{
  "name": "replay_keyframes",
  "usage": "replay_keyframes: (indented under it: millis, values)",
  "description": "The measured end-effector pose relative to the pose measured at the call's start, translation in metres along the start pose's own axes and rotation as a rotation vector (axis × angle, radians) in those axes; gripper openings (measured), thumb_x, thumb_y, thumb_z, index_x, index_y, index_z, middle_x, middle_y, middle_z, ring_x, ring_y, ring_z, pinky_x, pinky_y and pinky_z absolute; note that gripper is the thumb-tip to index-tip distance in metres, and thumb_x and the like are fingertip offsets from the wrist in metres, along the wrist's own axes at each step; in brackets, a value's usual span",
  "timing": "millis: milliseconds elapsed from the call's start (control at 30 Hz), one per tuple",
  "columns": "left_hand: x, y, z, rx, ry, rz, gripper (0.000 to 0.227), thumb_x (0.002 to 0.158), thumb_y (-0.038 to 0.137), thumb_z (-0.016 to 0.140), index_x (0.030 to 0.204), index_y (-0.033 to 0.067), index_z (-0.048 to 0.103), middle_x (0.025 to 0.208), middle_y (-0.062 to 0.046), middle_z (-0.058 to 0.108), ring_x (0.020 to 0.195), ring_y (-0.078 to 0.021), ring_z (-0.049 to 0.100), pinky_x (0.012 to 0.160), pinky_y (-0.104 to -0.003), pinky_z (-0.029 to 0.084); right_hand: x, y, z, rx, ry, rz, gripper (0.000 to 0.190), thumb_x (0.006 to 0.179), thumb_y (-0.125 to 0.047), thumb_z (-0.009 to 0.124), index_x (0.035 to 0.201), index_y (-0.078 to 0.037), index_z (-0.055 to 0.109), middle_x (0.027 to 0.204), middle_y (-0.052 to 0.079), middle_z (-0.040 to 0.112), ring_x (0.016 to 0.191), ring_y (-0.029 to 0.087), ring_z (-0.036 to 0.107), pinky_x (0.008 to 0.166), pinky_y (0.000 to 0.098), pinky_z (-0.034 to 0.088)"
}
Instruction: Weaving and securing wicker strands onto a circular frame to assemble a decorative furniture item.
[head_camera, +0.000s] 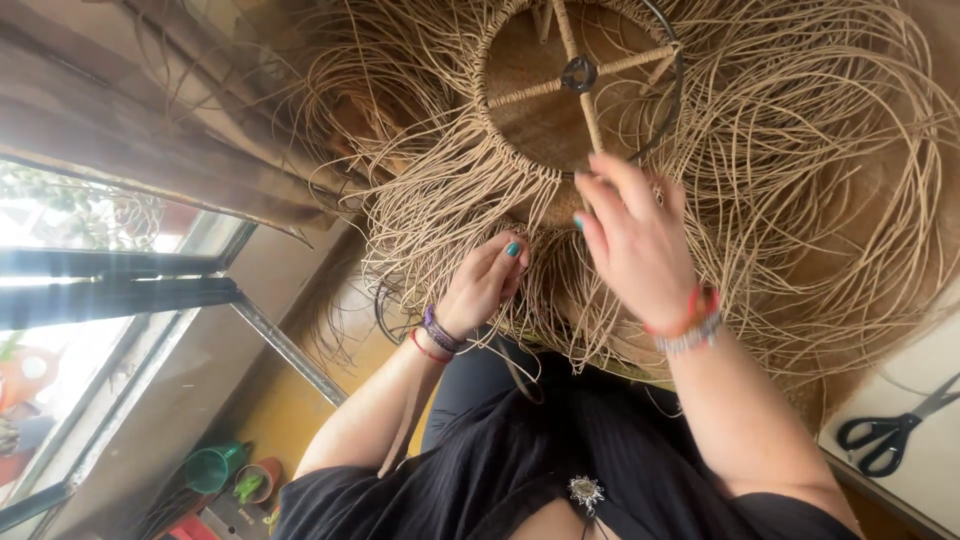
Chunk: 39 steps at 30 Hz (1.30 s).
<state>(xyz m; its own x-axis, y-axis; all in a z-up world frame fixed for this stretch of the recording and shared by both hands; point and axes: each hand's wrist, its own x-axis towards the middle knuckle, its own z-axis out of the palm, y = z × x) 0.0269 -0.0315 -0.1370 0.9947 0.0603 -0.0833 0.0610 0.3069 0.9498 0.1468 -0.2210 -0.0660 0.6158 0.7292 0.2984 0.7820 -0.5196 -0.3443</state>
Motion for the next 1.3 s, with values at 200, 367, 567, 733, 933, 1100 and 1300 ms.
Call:
replay_keyframes:
  millis: [200,367,567,733,933,1100,1300]
  values:
    - [-0.012,0.051,-0.012,0.967,-0.096,0.157,0.030,0.104,0.007,0.043,0.120,0.0155,0.067,0.085,-0.012,0.075,0.071,-0.0301,0.074,0.070,-0.037,0.060,0.033,0.040,0.046,-0.228,0.117,-0.152,0.024,0.105,-0.029,0.062,0.125,-0.016,0.067,0.126,-0.004,0.059,0.114,0.013,0.059,0.102,0.0389,0.033]
    - [-0.032,0.069,-0.068,1.193,-0.284,0.310,0.059,0.084,-0.009,0.038,0.131,0.0128,0.066,0.116,-0.022,0.067,0.098,-0.0462,0.069,0.081,-0.053,0.057,0.031,0.043,0.056,-0.255,0.133,-0.137,0.032,0.104,-0.029,0.058,0.135,-0.025,0.061,0.122,-0.006,0.057,0.110,0.011,0.058,0.098,0.0363,0.033]
    - [-0.050,0.102,-0.092,1.068,-0.498,-0.045,0.068,0.074,-0.007,0.045,0.140,0.0010,0.058,0.147,-0.037,0.046,0.131,-0.0620,0.042,0.103,-0.069,0.040,-0.007,-0.017,0.004,-0.110,-0.009,-0.089,0.060,0.091,-0.006,0.072,0.148,-0.008,0.051,0.154,0.019,0.044,0.143,0.036,0.040,0.116,0.0584,0.029]
    - [-0.038,0.089,-0.043,1.336,-0.181,0.340,0.031,0.078,0.006,0.063,0.105,0.0164,0.075,0.132,-0.015,0.060,0.119,-0.0383,0.061,0.099,-0.051,0.049,-0.099,0.005,-0.039,-0.140,0.022,0.076,0.030,0.095,-0.020,0.068,0.125,-0.018,0.068,0.128,0.004,0.064,0.117,0.022,0.063,0.102,0.0412,0.043]
    - [0.026,0.042,0.104,1.101,-0.190,0.472,0.017,0.088,0.018,0.067,0.102,0.0241,0.075,0.109,0.002,0.069,0.102,-0.0221,0.071,0.088,-0.037,0.057,-0.154,0.078,-0.046,-0.347,0.312,0.391,0.020,0.095,-0.020,0.076,0.114,-0.021,0.078,0.105,-0.001,0.065,0.092,0.022,0.065,0.085,0.0369,0.051]
    - [0.117,-0.003,0.200,1.145,-0.212,0.391,0.014,0.092,0.032,0.064,0.102,0.0274,0.072,0.087,0.005,0.068,0.076,-0.0216,0.075,0.068,-0.039,0.061,-0.169,0.085,-0.055,-0.285,0.348,0.468,0.019,0.091,-0.021,0.082,0.110,-0.021,0.077,0.096,-0.003,0.065,0.087,0.024,0.067,0.081,0.0376,0.054]
    - [0.205,-0.056,0.231,1.315,-0.264,0.056,0.029,0.087,0.042,0.058,0.084,0.0159,0.070,0.076,-0.010,0.075,0.082,-0.0384,0.077,0.070,-0.050,0.063,-0.175,0.073,-0.070,-0.143,0.389,0.467,0.014,0.091,-0.012,0.080,0.104,-0.016,0.076,0.091,0.000,0.068,0.082,0.024,0.067,0.075,0.0389,0.055]
